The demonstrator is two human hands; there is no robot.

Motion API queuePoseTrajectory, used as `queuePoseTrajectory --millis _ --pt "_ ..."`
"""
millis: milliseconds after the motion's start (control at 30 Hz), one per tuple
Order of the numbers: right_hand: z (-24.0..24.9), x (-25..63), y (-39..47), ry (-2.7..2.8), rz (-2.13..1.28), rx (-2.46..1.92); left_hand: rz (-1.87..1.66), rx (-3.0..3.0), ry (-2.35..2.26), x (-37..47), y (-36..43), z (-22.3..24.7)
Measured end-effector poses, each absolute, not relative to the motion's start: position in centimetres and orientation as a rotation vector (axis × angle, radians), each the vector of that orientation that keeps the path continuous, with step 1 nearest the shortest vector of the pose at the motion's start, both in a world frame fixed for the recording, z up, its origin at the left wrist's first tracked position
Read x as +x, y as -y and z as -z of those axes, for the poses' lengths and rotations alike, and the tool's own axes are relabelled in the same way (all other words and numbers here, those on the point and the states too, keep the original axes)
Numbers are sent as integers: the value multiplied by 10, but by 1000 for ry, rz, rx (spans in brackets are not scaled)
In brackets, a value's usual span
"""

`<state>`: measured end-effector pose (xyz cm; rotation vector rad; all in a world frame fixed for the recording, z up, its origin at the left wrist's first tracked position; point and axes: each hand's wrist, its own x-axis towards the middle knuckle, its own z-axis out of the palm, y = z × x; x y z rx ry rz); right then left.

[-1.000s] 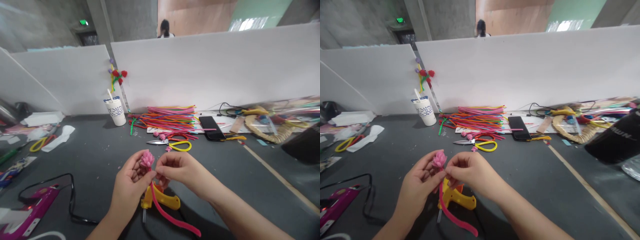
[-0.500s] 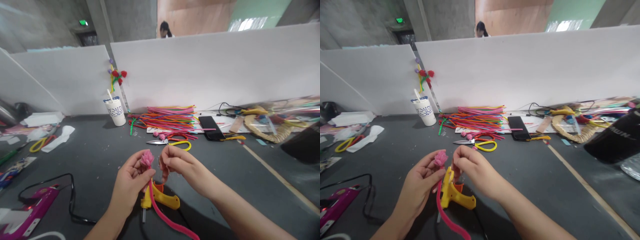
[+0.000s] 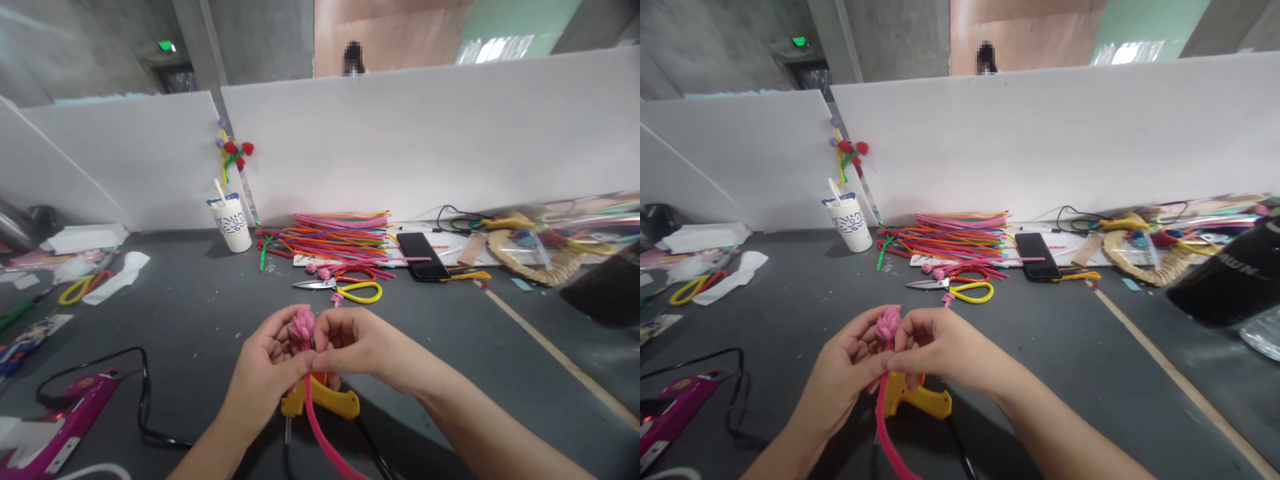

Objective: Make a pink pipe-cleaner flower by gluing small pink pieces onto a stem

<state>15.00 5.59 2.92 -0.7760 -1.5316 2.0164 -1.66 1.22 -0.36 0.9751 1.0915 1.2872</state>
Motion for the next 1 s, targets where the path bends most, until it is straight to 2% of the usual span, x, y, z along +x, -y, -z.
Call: queuePoseTrajectory --millis 400,700,1000 --pt "-27 140 -50 1032 -2228 -626 -1449 845 -1118 -11 -8 -9" --pt "-29 145 -50 1317 -2049 -770 -1418 894 -1127 -13 -11 -5" --pt "-28 148 -62 1341 -1927 -915 -1445 944 -1143 -22 -18 -9"
